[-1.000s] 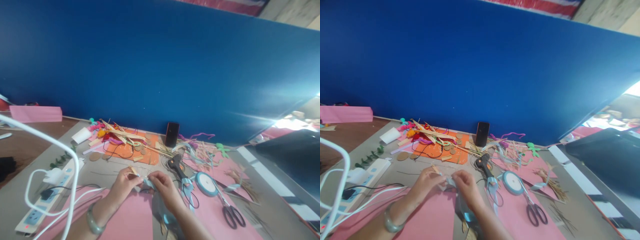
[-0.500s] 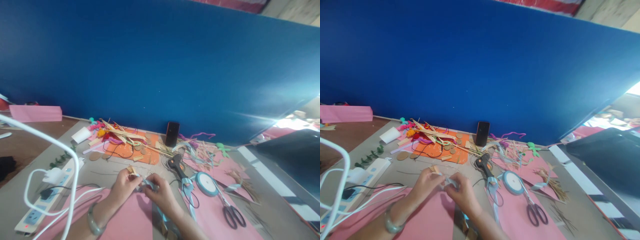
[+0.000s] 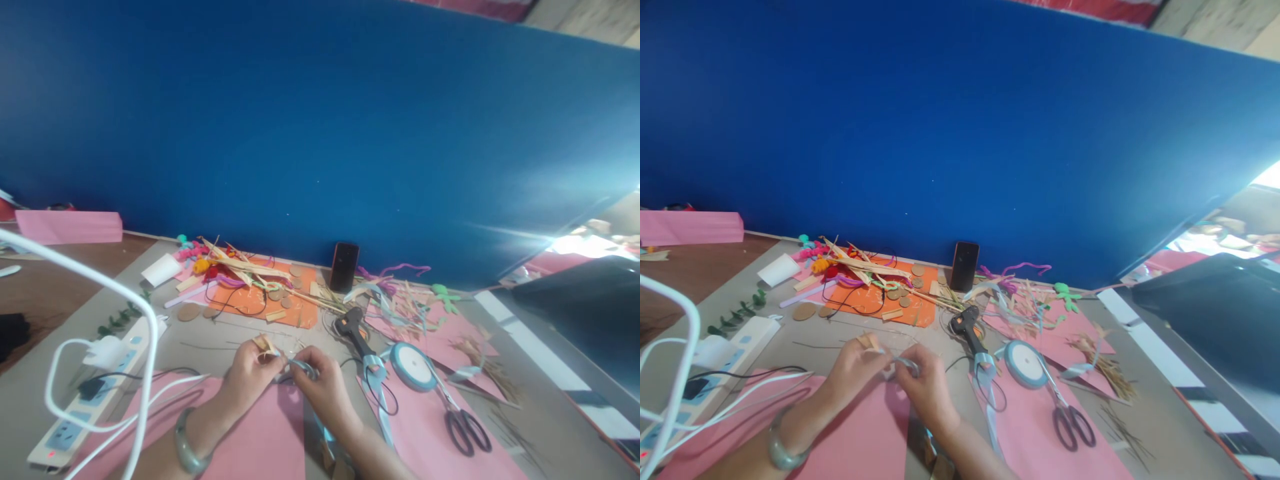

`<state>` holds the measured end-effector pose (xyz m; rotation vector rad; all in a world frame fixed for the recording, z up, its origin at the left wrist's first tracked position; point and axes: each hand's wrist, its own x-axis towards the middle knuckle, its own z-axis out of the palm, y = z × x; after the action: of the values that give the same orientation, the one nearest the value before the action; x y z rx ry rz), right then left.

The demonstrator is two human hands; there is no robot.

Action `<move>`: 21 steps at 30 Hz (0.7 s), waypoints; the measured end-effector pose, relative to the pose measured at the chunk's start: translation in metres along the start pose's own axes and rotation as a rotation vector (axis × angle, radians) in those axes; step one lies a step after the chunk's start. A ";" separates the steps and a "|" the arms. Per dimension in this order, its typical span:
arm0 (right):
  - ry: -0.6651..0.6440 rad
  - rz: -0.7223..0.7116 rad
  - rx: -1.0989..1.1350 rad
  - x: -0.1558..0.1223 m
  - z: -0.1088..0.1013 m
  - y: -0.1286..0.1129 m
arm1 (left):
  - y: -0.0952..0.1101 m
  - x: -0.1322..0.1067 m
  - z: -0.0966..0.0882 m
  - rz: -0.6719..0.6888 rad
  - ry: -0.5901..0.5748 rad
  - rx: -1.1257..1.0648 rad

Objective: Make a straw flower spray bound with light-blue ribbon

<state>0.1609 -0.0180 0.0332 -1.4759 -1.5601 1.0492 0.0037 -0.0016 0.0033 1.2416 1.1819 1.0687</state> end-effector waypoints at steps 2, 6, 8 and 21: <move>0.008 0.000 -0.001 0.000 0.000 0.000 | 0.000 0.000 0.001 -0.005 -0.019 -0.025; 0.040 -0.019 -0.052 -0.001 0.001 -0.001 | 0.000 -0.001 0.000 -0.006 -0.035 -0.044; 0.071 -0.056 -0.102 -0.002 0.002 0.001 | 0.001 -0.001 0.000 -0.012 -0.032 -0.029; 0.174 -0.503 -0.304 -0.008 0.009 0.018 | 0.014 -0.003 0.002 -0.085 0.005 -0.028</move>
<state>0.1603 -0.0261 0.0132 -1.2228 -1.8844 0.3983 0.0063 -0.0039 0.0178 1.1571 1.2089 1.0227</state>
